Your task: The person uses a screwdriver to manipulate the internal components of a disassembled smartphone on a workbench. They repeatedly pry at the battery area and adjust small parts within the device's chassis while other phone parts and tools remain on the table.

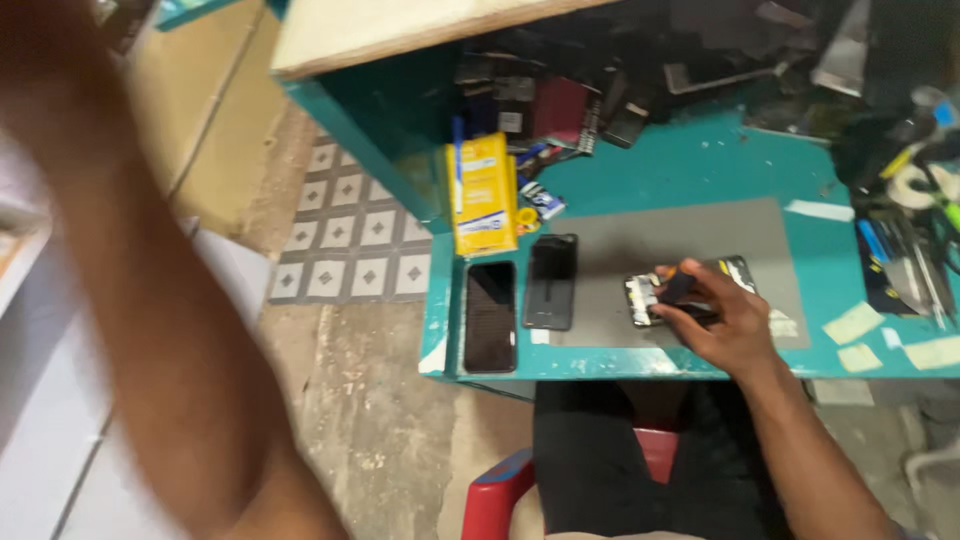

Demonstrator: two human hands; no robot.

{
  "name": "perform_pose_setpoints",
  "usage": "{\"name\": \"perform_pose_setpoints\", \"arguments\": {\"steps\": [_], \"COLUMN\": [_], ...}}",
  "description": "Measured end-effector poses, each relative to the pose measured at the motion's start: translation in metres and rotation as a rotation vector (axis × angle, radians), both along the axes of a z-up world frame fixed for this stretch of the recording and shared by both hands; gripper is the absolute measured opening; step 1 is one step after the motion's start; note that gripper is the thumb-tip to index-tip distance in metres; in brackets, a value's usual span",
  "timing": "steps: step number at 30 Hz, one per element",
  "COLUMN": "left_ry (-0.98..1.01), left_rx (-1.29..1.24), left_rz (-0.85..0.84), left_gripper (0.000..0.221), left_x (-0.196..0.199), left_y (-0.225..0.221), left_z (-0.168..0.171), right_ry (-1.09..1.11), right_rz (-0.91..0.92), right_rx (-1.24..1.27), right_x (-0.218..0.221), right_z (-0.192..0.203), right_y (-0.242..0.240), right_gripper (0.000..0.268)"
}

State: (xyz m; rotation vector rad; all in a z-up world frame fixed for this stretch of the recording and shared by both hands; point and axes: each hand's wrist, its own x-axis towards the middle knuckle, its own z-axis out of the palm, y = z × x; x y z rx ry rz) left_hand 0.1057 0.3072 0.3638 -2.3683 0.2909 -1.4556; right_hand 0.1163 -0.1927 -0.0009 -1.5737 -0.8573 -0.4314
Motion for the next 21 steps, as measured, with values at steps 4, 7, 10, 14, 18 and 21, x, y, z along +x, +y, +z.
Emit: {"name": "perform_pose_setpoints", "arguments": {"steps": [4,7,10,14,18,21], "left_ry": [0.141,0.353,0.578,0.679,0.6,0.484], "left_rx": [-0.08,-0.088,-0.081,-0.108,-0.148,-0.136], "left_rz": [-0.215,-0.305,-0.367,-0.317,-0.174,-0.145], "left_gripper": [0.018,0.021,0.023,0.026,0.029,0.031], "left_x": [-0.12,-0.204,-0.233,-0.19,-0.185,-0.147], "left_y": [-0.044,-0.086,-0.11,-0.082,-0.056,-0.066], "left_z": [-0.052,-0.095,-0.134,-0.123,-0.131,-0.141], "right_ry": [-0.025,0.0,0.009,-0.015,0.008,-0.025], "right_rz": [0.024,0.055,0.074,0.084,0.088,0.074], "right_rx": [0.004,0.021,0.021,0.041,0.041,0.035], "right_x": [-0.001,-0.002,-0.003,-0.003,-0.007,-0.002], "right_z": [0.004,0.009,0.007,0.004,0.008,0.008], "right_y": [0.002,0.005,0.004,0.003,0.005,0.002], "right_gripper": [0.077,0.079,0.079,0.079,0.079,0.078]}}
